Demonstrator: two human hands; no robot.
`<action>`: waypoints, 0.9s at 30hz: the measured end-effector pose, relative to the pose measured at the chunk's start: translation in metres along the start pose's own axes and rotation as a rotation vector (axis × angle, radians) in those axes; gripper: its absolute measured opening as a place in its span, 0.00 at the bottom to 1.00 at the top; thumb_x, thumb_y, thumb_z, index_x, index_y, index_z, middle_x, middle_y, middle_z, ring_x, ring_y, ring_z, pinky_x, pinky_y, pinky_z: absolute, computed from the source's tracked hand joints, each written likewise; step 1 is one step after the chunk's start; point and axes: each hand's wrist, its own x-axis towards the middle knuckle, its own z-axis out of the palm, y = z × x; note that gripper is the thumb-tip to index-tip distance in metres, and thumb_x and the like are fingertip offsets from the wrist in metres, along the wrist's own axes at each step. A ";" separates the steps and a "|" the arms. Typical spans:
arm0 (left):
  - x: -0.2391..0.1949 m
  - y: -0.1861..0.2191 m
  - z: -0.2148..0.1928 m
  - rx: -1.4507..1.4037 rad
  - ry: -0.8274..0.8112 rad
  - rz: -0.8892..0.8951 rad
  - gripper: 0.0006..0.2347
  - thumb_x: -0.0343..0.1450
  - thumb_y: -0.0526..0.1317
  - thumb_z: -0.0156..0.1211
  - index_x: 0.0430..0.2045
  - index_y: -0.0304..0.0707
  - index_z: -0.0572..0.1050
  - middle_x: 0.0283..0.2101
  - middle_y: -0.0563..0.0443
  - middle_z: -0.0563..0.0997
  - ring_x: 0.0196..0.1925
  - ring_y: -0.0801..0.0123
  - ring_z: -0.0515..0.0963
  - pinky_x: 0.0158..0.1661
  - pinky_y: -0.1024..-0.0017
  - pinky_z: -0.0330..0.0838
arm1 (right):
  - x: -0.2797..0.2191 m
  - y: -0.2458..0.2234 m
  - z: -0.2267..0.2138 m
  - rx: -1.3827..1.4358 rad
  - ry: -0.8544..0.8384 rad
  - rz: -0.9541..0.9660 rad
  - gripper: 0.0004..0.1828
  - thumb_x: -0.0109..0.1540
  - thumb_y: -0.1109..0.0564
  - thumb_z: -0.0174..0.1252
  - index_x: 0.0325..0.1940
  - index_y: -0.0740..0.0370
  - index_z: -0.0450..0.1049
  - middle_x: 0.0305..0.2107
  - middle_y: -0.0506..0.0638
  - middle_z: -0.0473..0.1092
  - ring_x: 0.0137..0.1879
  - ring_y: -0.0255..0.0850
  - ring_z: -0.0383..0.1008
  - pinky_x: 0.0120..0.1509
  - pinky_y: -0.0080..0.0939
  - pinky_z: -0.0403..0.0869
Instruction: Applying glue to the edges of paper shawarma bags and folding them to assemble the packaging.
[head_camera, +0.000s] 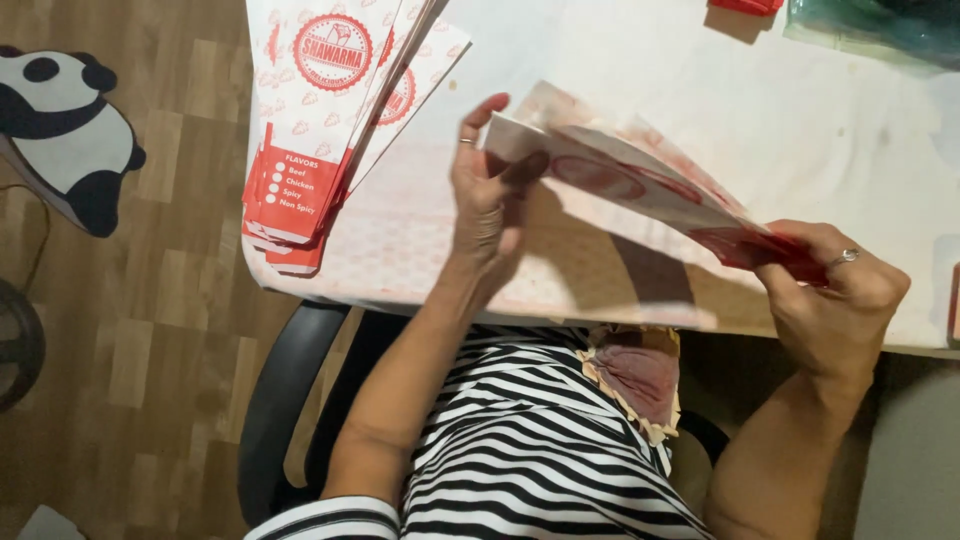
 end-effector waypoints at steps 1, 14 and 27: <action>-0.003 0.020 0.008 0.121 -0.045 -0.012 0.37 0.55 0.25 0.76 0.59 0.42 0.64 0.43 0.43 0.75 0.42 0.62 0.76 0.37 0.68 0.78 | 0.001 0.003 -0.002 0.003 -0.023 0.012 0.17 0.64 0.79 0.59 0.55 0.75 0.80 0.41 0.60 0.77 0.45 0.43 0.75 0.53 0.39 0.76; 0.009 0.039 0.005 1.140 -0.545 0.226 0.21 0.62 0.36 0.79 0.48 0.47 0.77 0.43 0.57 0.84 0.45 0.76 0.83 0.49 0.80 0.77 | -0.005 -0.012 0.001 0.064 0.086 -0.098 0.10 0.71 0.81 0.70 0.49 0.76 0.80 0.42 0.65 0.78 0.49 0.50 0.79 0.52 0.43 0.74; 0.018 0.034 0.003 1.179 -0.639 0.252 0.28 0.62 0.41 0.81 0.55 0.49 0.71 0.54 0.56 0.80 0.46 0.74 0.81 0.49 0.76 0.77 | -0.021 0.008 0.005 0.132 0.175 -0.038 0.18 0.71 0.68 0.67 0.62 0.78 0.70 0.63 0.74 0.66 0.73 0.61 0.66 0.79 0.58 0.67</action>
